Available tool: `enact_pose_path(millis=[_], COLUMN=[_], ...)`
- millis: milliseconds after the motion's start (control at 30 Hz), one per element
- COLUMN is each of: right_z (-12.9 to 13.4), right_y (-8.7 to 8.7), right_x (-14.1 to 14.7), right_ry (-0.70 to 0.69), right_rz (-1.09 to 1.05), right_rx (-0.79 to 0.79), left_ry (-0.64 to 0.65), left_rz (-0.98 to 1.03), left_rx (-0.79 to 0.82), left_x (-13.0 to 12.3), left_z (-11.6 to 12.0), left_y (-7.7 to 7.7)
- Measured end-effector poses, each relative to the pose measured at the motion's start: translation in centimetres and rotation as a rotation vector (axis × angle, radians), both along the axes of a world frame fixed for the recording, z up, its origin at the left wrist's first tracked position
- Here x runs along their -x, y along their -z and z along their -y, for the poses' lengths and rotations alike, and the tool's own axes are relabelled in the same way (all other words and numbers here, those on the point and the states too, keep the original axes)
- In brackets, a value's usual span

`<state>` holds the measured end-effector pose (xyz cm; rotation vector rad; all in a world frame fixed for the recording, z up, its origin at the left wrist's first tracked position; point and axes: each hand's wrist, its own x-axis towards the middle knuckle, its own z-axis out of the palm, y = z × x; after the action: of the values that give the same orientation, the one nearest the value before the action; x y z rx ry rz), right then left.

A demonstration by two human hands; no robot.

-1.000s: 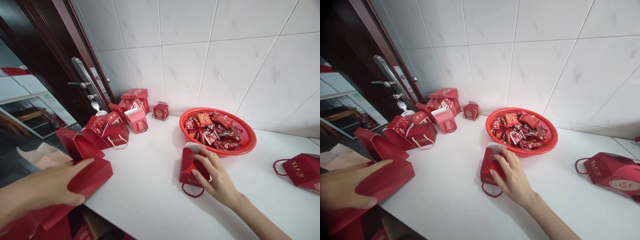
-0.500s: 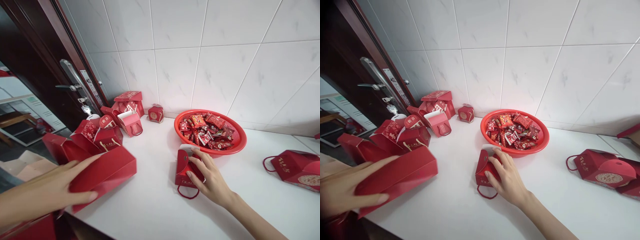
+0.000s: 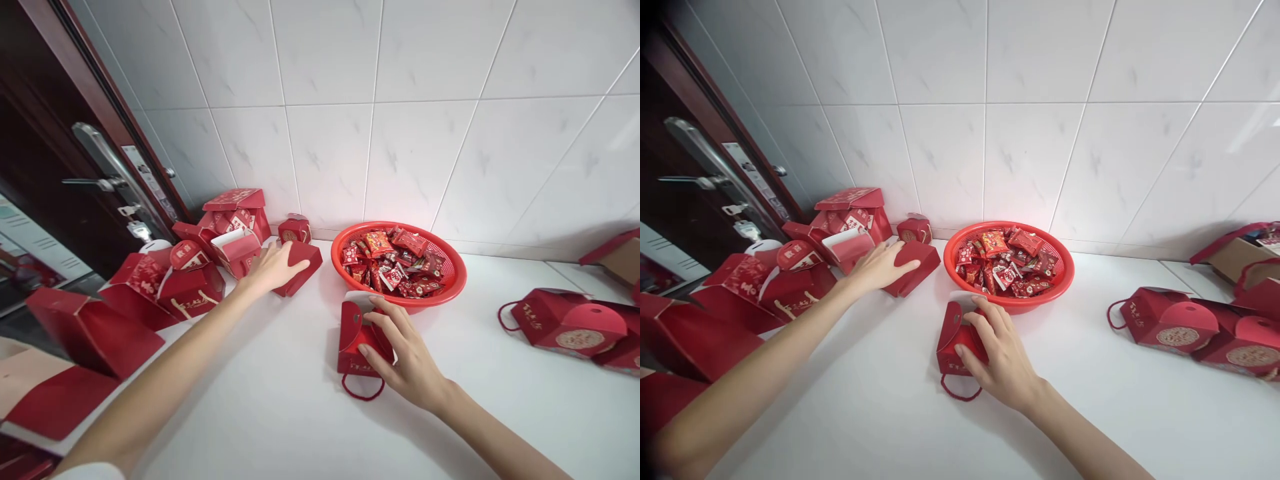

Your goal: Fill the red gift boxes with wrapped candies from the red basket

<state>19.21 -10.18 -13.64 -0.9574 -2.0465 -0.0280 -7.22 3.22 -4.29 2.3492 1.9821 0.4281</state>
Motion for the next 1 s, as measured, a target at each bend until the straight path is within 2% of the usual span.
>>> enact_pose_path(millis=[33,67,133,200,267,400,567,733,833,933,1000], right_z=[0.0,0.0,0.0,0.0,0.1,0.4,0.8,1.1,1.0,0.8,0.8], right_y=[0.0,0.1,0.1,0.2,0.3,0.5,0.7,0.9,1.0,1.0,0.7], right_x=[0.0,0.1,0.3,0.5,0.5,0.3,-0.1,-0.5,-0.9,-1.3,-1.6], right_ry=[-0.001,0.0,0.009,0.019,0.022,0.059,0.131,0.196,0.248,0.259,0.228], right_rz=[-0.018,-0.037,-0.078,-0.115,-0.142,-0.17,-0.217,-0.379,-0.438,-0.399,-0.26], right_rx=[0.004,0.007,0.009,0.002,-0.015,-0.015,0.02,0.089,0.116,0.074,-0.039], left_ry=[0.064,0.184,0.488,0.739,0.891,0.896,0.901,0.909,0.899,0.883,0.885], left_rz=[0.089,0.201,0.381,0.419,0.382,0.399,0.288,0.338,0.288,0.156,0.084], left_rx=[-0.062,-0.126,-0.155,-0.131,-0.133,-0.216,-0.2,-0.062,0.034,0.164,0.255], left_x=[-0.8,-1.6,-3.5,-5.4,-6.7,-7.7,-7.9,-7.6,-6.5,-5.2,-4.6], left_z=[0.5,1.4,3.6,5.8,7.4,7.7,7.0,6.9,6.9,6.8,6.7], left_y=[0.0,0.0,0.3,0.9,1.8,2.9,2.9,2.5,1.7,0.5,0.0])
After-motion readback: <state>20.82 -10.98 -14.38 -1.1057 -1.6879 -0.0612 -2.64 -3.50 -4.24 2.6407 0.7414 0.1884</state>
